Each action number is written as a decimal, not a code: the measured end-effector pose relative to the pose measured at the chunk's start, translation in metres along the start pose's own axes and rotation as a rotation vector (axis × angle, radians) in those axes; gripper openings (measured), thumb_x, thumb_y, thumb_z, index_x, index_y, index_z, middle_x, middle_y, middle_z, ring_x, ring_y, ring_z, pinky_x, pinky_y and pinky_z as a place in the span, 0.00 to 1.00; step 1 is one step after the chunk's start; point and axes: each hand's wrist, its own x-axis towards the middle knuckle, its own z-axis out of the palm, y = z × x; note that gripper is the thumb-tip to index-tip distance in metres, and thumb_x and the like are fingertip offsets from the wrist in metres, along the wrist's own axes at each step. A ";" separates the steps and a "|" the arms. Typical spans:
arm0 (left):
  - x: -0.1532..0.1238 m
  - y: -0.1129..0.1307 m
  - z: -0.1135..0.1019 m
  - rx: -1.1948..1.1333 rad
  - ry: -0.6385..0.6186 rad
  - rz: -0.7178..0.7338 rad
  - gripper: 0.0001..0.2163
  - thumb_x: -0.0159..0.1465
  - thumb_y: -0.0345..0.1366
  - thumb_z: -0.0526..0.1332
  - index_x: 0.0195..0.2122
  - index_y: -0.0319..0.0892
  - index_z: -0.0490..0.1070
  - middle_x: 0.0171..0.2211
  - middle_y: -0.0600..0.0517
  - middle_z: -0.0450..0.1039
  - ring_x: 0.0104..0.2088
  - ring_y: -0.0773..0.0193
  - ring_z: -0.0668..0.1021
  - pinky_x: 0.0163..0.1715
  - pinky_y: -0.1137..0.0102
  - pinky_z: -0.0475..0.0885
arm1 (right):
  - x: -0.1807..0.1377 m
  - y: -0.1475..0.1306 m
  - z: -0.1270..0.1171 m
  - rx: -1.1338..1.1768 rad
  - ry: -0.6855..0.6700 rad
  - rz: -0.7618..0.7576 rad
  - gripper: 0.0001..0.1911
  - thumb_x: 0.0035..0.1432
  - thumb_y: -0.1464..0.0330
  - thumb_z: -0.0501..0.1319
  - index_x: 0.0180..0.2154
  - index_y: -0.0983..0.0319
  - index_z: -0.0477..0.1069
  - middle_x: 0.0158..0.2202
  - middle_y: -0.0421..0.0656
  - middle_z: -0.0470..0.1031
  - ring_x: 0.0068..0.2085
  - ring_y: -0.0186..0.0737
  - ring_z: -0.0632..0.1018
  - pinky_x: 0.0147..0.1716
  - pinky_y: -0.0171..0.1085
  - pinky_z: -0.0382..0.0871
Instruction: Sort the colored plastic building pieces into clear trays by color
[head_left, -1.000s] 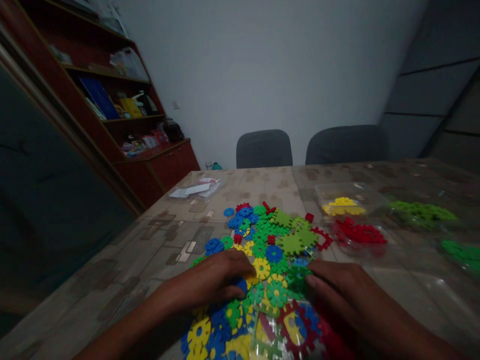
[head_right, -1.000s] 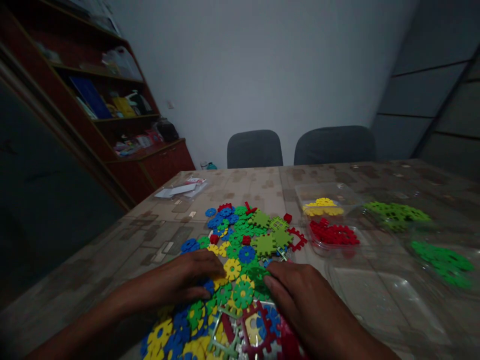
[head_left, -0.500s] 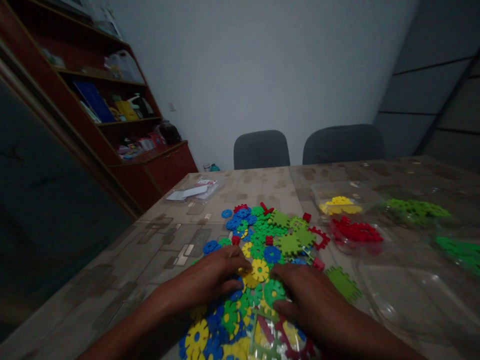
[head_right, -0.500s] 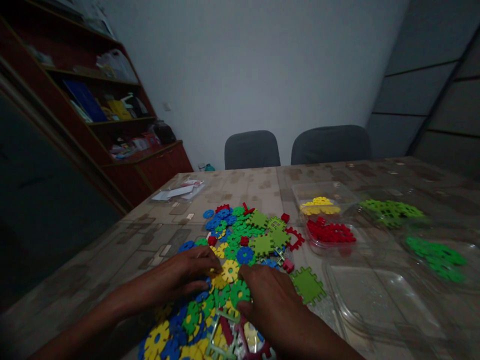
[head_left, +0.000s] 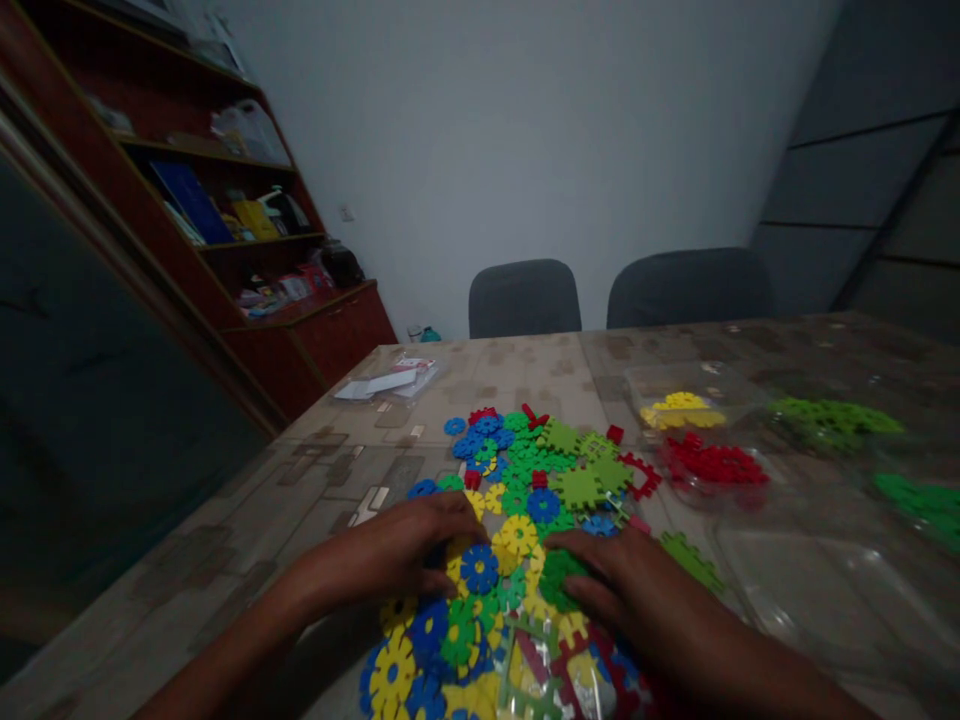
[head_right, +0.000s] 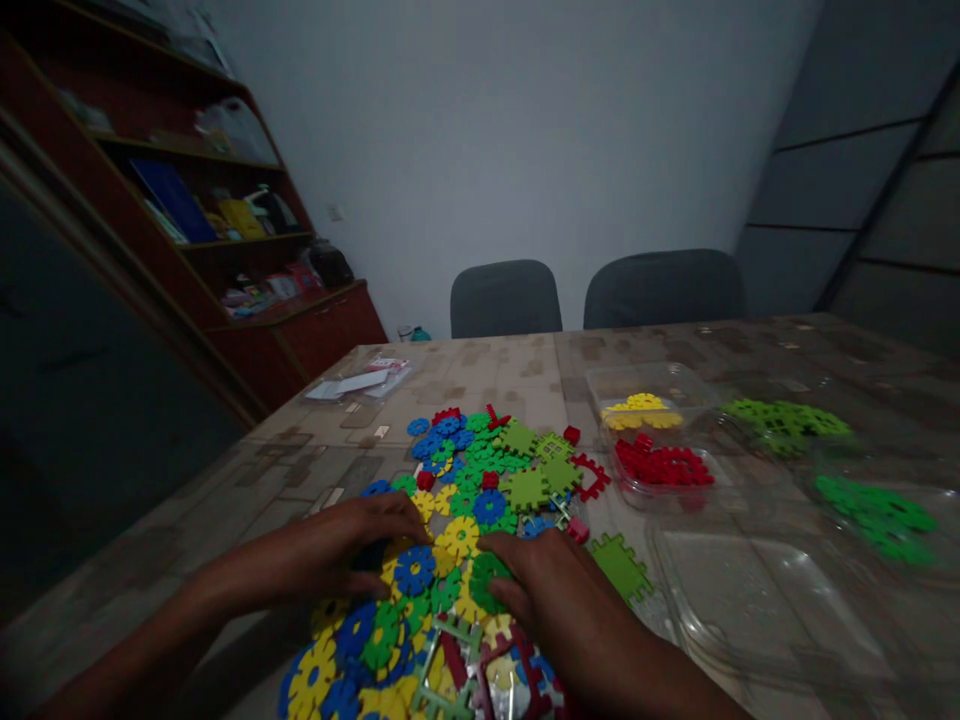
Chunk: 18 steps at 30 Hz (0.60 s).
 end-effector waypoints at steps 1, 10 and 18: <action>0.001 0.000 0.002 -0.004 -0.004 0.012 0.20 0.61 0.31 0.69 0.54 0.50 0.72 0.52 0.49 0.72 0.51 0.55 0.74 0.53 0.61 0.69 | -0.001 0.001 -0.002 -0.017 0.006 0.003 0.06 0.66 0.69 0.56 0.41 0.58 0.72 0.37 0.42 0.76 0.36 0.39 0.75 0.30 0.36 0.58; 0.003 -0.001 0.003 -0.019 0.012 0.070 0.15 0.64 0.36 0.67 0.52 0.50 0.74 0.48 0.49 0.74 0.47 0.56 0.76 0.49 0.63 0.70 | -0.015 -0.004 -0.027 0.042 0.003 -0.117 0.14 0.69 0.69 0.51 0.32 0.60 0.70 0.34 0.40 0.75 0.35 0.36 0.74 0.35 0.36 0.63; 0.000 0.000 0.003 0.034 -0.001 -0.039 0.20 0.59 0.30 0.70 0.52 0.51 0.72 0.50 0.51 0.72 0.49 0.55 0.74 0.50 0.64 0.68 | -0.044 0.013 -0.037 0.050 0.110 -0.018 0.16 0.64 0.64 0.52 0.47 0.56 0.76 0.44 0.46 0.80 0.42 0.46 0.81 0.40 0.43 0.73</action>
